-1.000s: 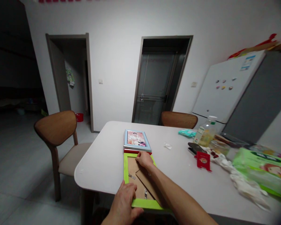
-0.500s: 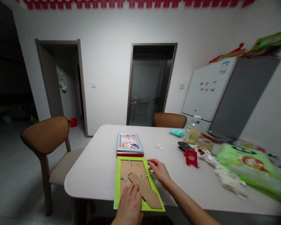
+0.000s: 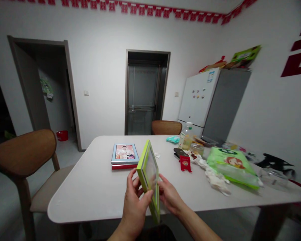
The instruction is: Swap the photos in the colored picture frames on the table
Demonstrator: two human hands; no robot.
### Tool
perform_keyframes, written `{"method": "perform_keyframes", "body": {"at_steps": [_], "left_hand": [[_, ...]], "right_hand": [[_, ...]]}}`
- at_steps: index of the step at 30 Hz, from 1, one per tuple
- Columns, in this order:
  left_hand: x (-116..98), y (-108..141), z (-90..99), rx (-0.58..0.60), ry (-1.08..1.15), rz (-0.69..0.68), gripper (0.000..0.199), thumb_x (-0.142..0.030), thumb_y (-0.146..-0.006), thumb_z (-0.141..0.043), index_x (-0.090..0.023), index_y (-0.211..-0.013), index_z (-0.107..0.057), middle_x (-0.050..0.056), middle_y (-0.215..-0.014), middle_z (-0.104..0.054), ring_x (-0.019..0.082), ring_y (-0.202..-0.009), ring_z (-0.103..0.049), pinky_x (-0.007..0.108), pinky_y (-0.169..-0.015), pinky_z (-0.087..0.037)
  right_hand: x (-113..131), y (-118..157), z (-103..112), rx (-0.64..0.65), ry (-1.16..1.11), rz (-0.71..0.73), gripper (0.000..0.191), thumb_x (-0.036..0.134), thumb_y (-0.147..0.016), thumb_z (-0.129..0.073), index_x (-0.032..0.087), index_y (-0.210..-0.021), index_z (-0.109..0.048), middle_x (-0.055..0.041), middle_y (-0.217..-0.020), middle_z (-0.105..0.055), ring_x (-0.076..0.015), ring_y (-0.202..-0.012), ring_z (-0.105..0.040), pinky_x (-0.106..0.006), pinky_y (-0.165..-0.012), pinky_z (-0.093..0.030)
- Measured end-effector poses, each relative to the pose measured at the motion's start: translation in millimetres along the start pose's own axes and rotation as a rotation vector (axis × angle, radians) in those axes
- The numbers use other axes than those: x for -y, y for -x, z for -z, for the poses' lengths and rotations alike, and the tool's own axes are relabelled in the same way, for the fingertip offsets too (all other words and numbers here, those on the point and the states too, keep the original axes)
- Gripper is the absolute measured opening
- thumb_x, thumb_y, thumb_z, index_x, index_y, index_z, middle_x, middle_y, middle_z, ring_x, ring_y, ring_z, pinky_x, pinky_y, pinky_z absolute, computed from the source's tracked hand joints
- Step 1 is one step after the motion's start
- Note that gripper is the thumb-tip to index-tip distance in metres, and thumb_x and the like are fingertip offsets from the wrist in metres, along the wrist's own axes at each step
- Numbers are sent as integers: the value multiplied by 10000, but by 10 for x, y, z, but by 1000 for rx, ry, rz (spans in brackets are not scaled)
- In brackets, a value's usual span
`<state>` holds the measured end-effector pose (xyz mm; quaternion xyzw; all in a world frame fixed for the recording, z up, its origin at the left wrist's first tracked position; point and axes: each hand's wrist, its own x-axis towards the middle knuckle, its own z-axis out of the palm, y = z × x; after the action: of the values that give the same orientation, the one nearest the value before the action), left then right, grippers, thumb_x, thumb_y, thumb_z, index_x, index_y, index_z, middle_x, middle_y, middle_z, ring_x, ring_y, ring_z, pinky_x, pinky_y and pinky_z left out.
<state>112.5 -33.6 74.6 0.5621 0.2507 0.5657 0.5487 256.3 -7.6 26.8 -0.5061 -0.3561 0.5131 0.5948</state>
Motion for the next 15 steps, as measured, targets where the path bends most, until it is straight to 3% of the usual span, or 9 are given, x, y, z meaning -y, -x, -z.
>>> {"method": "perform_keyframes", "body": {"at_steps": [2,5,7,10,15], "left_hand": [[132,-107,-5,31,-106,46,577,-147,-680,-530,-194,-1179,-244,83,-1154,-506,177,-1001,-521,284,-833,-428],[429,-188,-70,128,-334,174,409,-84,-671,-494,-154,-1063,-402,63,-1016,-595,150,-890,-571,238,-754,-451],[641,-178,-151,180,-411,228,342,-56,-642,-501,-150,-971,-483,43,-888,-637,143,-752,-599,225,-647,-467],[874,-142,-262,219,-529,264,247,-71,-625,-524,-167,-851,-556,13,-762,-645,140,-623,-585,230,-559,-447],[943,-196,-328,247,-720,250,270,-111,-603,-559,-194,-859,-579,14,-807,-637,172,-745,-572,280,-702,-422]], "right_hand": [[129,-163,390,-151,277,53,572,302,-711,-435,195,-1256,-299,-30,-758,-646,-166,-629,-601,-266,-548,-443],[272,-428,953,-349,878,81,509,255,-721,-386,151,-1219,-396,-47,-793,-654,-151,-661,-605,-238,-594,-438],[320,-556,1213,-395,1004,58,484,217,-697,-401,110,-1164,-472,-79,-824,-656,-167,-698,-608,-239,-623,-431],[330,-660,1410,-411,1122,34,426,189,-660,-445,112,-1060,-572,-102,-859,-654,-199,-766,-604,-249,-662,-417],[266,-758,1487,-419,1304,38,390,185,-672,-447,129,-1027,-596,-124,-987,-620,-242,-908,-564,-284,-737,-395]]}}
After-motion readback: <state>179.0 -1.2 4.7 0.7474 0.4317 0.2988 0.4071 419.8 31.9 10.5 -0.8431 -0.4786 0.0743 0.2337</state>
